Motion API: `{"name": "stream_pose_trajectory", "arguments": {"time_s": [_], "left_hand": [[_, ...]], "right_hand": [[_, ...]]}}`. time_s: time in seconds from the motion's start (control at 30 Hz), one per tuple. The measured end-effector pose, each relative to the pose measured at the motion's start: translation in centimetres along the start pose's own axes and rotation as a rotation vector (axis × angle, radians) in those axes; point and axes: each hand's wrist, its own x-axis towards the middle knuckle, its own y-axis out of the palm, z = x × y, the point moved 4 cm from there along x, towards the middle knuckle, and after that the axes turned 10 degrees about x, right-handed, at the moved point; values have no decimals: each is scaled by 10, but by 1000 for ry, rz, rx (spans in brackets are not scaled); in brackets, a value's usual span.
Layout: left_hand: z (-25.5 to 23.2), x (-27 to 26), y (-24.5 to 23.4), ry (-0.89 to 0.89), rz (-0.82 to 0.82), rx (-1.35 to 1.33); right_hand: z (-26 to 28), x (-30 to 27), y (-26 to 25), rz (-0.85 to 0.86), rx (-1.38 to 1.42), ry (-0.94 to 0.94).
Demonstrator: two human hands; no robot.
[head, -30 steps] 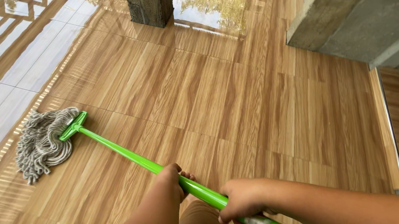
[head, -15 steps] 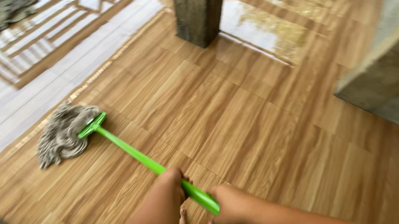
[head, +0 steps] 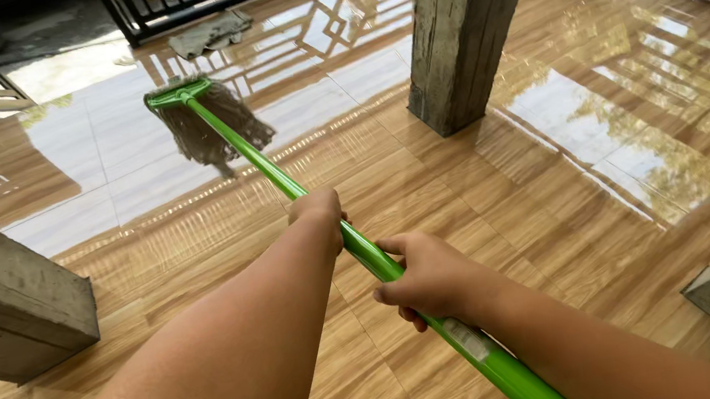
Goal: The person mops a tiled floor with a wood pattern using a green-handled mop, navigating around concrete pillars and a decorative metal railing on a balcony.
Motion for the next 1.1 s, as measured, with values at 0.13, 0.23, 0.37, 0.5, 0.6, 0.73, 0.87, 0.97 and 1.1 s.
{"name": "stream_pose_trajectory", "arguments": {"time_s": [0.13,0.23,0.37,0.5,0.6,0.73,0.87,0.97,1.1], "left_hand": [[21,-28,3,7,31,-6],[53,-31,9,-33,105,-19],[180,-22,-6,-180,186,-58],[334,-45,-29,-423,263,60],[414,-90,-59,-627,279,-10],[409,-133,-92,-625,294,-18],[404,-151,-110,-605,253,-47],[392,-141,-121,-551,215,-75],[356,-117,-135,-438,161,-116]], "right_hand": [[-11,-38,-1,-16,7,-53],[-34,-69,10,-62,-114,61],[-102,-113,38,-55,-191,189],[-186,-186,87,-5,-163,369],[-211,-240,103,29,-192,473],[-199,-276,129,1,-291,477],[-183,-294,147,3,-254,423],[-172,-296,154,9,-301,422],[-143,-278,161,10,-349,291]]}}
